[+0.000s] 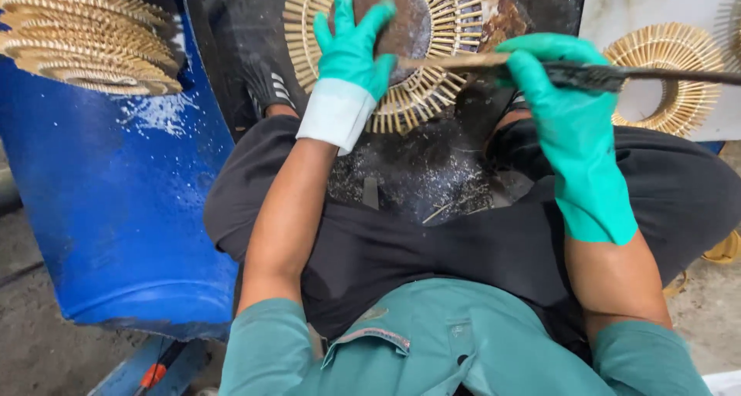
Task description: Smoothing the inner edges of circular bamboo frames using a metal scraping tool.
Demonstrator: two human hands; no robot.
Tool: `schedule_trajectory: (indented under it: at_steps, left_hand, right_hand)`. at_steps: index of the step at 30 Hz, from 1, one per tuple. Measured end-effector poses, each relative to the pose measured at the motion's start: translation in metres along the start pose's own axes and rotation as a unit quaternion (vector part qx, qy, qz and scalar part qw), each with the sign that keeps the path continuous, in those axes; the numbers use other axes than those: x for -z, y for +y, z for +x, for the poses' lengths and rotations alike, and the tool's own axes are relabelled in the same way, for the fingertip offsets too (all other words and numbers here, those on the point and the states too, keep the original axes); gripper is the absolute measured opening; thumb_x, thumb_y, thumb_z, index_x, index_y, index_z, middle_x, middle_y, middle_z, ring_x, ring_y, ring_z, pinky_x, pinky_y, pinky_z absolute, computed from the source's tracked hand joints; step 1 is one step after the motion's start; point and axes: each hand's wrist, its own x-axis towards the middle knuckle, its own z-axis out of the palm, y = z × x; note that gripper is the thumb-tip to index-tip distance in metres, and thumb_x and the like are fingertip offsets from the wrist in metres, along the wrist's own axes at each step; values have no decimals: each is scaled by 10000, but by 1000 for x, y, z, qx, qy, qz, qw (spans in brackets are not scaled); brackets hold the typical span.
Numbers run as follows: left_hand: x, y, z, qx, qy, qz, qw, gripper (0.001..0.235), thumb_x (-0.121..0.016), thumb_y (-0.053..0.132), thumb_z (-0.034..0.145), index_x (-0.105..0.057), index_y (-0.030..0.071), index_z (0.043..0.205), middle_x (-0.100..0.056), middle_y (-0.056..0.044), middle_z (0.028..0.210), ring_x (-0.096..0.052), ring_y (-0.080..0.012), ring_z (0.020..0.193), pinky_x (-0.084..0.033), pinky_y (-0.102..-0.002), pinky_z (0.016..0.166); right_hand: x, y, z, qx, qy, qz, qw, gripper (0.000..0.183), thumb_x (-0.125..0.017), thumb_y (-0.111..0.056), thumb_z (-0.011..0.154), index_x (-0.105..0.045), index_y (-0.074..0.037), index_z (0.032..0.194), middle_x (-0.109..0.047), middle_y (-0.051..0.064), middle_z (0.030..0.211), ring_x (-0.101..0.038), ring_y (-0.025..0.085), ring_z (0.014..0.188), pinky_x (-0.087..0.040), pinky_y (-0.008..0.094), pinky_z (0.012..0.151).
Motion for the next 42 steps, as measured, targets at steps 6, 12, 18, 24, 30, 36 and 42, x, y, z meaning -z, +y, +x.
schedule_trajectory:
  at_steps: [6, 12, 18, 24, 30, 36, 42]
  left_hand:
    - [-2, 4, -1, -14, 10, 35, 999, 971, -962, 459, 813, -414, 297, 1598, -61, -259, 1681, -229, -517, 1522, -183, -649, 1254]
    - [-14, -11, 7, -22, -4, 61, 998, 981, -981, 410, 717, -454, 313, 1540, -71, -251, 1651, -224, -512, 1494, -184, -659, 1195]
    - [9, 9, 6, -7, -44, 50, 998, 830, -914, 301, 792, -501, 417, 1503, -78, -146, 1709, -100, -605, 1504, -286, -583, 1166]
    - [13, 23, 4, 33, -8, 19, 999, 1010, -961, 425, 740, -384, 369, 1567, -47, -231, 1694, -326, -568, 1393, -344, -594, 1169]
    - [8, 15, 9, 19, -30, 28, 999, 1027, -966, 430, 738, -386, 399, 1584, -62, -211, 1692, -292, -581, 1398, -345, -561, 1183]
    - [6, 12, 14, -10, -19, 38, 999, 1029, -970, 413, 692, -403, 388, 1551, -64, -253, 1674, -295, -587, 1420, -286, -591, 1217]
    - [1, 19, 10, 23, -41, 45, 998, 974, -953, 463, 815, -400, 382, 1612, -92, -268, 1684, -239, -594, 1481, -215, -660, 1241]
  right_hand:
    - [-21, -16, 1, 57, -1, 104, 993, 134, -685, -80, 1046, -681, -47, 1176, -736, 58, 1164, -747, 136, 1014, -634, 282, 930]
    - [-14, 1, -9, -5, -2, -10, 1000, 170, -695, -56, 1081, -677, -6, 1242, -743, 90, 1147, -726, 155, 964, -588, 272, 796]
    - [0, 17, -6, 7, -16, -8, 1000, 165, -714, -34, 1104, -688, 28, 1254, -746, 113, 1166, -739, 161, 1022, -623, 290, 933]
    - [31, 19, 19, -86, 100, -233, 963, 143, -772, -131, 1037, -756, 4, 1082, -763, 77, 913, -745, 123, 762, -610, 259, 679]
    - [60, 126, 38, -58, 117, -462, 877, 413, -933, -281, 968, -715, 61, 888, -707, 170, 733, -667, 206, 603, -497, 343, 521]
    - [42, 63, 35, -153, 80, -315, 933, 272, -797, -224, 993, -717, 35, 976, -723, 112, 791, -704, 175, 663, -542, 326, 562]
    - [-4, -23, 8, 36, 18, 76, 996, 166, -668, -107, 1075, -680, 18, 1183, -740, 90, 1057, -757, 184, 966, -654, 330, 883]
